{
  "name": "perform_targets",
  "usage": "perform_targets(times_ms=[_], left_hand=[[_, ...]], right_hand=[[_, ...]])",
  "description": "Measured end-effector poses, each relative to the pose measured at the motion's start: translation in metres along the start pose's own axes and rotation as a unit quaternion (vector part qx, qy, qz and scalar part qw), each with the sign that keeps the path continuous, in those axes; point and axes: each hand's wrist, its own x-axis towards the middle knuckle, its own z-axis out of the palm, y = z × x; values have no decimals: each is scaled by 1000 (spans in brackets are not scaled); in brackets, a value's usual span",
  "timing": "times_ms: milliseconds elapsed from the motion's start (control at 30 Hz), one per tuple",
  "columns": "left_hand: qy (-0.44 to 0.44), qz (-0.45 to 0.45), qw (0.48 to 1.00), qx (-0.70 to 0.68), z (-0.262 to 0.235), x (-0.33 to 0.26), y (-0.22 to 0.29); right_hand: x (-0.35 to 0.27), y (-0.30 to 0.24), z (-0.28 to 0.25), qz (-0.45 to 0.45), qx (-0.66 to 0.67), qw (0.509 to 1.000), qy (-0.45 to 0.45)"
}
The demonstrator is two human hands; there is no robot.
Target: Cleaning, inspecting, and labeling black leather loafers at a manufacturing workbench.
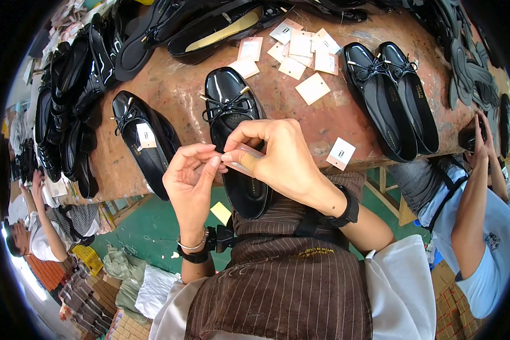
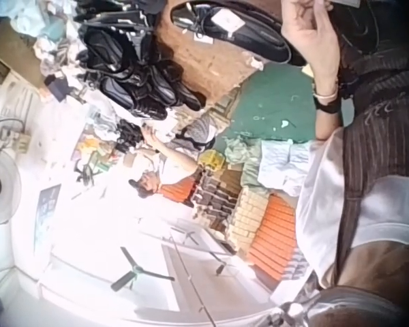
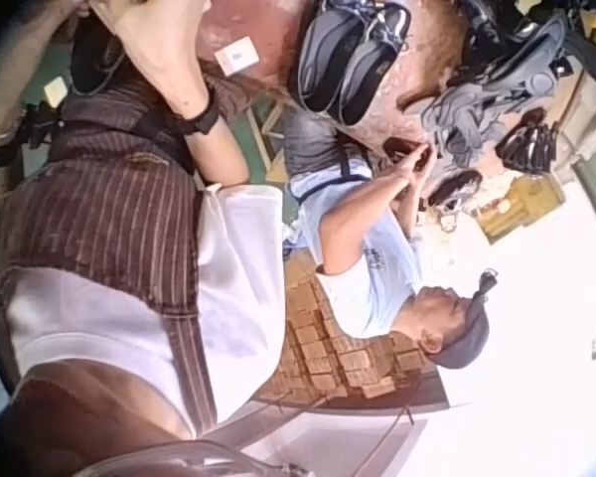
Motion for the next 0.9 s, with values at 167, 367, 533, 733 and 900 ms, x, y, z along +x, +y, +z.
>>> perform_targets(times_ms=[167,367,533,733,900], left_hand=[[-1,10,1000,-8,2,-2,-1],[70,18,997,25,16,0,5],[27,-26,931,363,-9,-6,-4],[11,33,928,370,-7,3,9],[346,160,867,321,-59,16,66]], right_hand=[[-1,-3,3,-2,-46,999,-3],[-8,5,0,-102,-36,990,86],[-46,10,-55,-144,-312,938,-38],[-74,45,-43,-106,-465,863,-167],[-75,49,-45,-68,-439,883,-152]])
